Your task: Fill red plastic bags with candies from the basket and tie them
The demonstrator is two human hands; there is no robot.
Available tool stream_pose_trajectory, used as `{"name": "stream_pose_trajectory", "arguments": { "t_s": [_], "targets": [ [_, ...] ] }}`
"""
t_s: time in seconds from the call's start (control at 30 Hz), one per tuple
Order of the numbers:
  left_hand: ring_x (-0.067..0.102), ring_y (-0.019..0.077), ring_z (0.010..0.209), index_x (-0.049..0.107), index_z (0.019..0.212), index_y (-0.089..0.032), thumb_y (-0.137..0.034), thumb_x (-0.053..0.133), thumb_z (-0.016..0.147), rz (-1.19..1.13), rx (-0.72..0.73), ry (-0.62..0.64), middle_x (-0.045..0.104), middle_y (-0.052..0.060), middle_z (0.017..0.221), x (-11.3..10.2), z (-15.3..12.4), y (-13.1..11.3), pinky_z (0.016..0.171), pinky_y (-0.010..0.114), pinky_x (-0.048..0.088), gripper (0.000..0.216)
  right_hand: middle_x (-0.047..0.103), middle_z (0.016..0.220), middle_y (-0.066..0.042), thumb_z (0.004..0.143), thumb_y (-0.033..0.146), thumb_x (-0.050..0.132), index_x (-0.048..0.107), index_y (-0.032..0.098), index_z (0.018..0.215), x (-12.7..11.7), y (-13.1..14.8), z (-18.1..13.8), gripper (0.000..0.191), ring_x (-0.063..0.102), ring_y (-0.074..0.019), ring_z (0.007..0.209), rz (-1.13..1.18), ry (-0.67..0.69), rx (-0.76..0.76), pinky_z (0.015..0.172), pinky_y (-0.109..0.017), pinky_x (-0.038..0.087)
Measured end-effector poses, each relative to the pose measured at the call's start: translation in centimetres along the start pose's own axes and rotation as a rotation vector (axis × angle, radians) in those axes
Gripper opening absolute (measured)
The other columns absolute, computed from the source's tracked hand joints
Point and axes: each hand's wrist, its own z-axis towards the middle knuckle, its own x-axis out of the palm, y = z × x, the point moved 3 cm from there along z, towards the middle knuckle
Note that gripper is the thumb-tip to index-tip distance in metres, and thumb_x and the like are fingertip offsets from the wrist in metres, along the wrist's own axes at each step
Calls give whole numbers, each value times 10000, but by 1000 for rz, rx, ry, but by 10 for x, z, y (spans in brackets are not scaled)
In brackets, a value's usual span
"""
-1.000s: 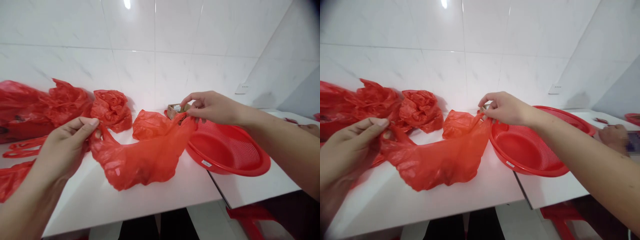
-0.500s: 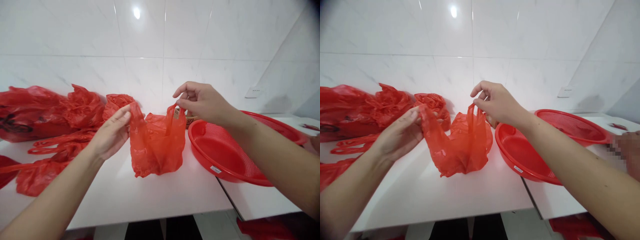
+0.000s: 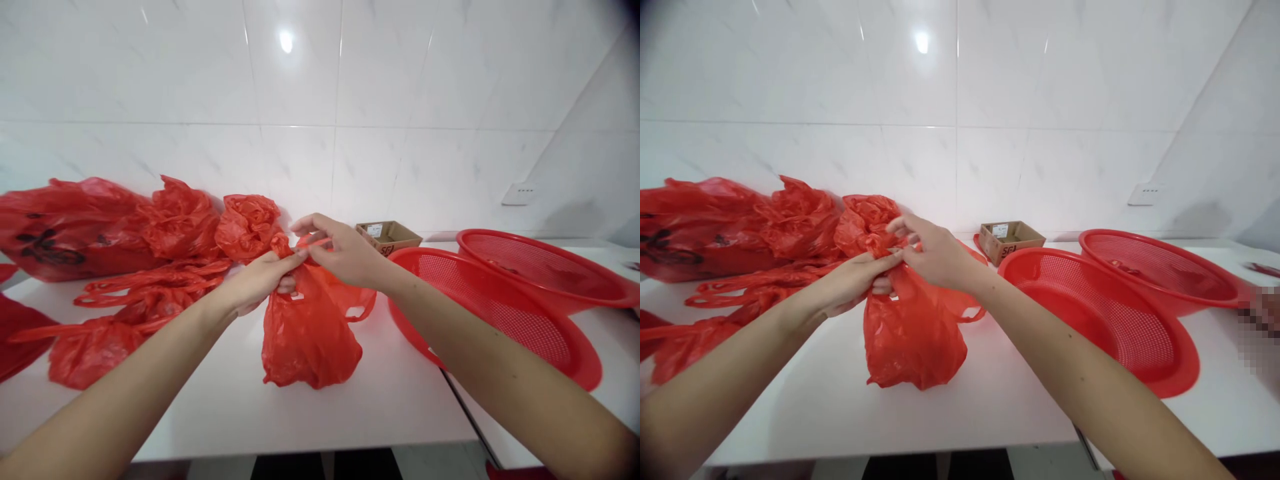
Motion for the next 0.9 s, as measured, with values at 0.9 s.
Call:
{"name": "stream_pose_trajectory", "arguments": {
  "t_s": [0.9],
  "targets": [
    [550,147,617,610,781,-201,24,458,610,972,389,-324,630,-23,712,-8,-12,13,572,260,380,320,645,1151,-25,932,280,418,608,226,1128,56,-57,-31,278,577,-149,1090,340,-130,298,970,-305,432]
  ]
}}
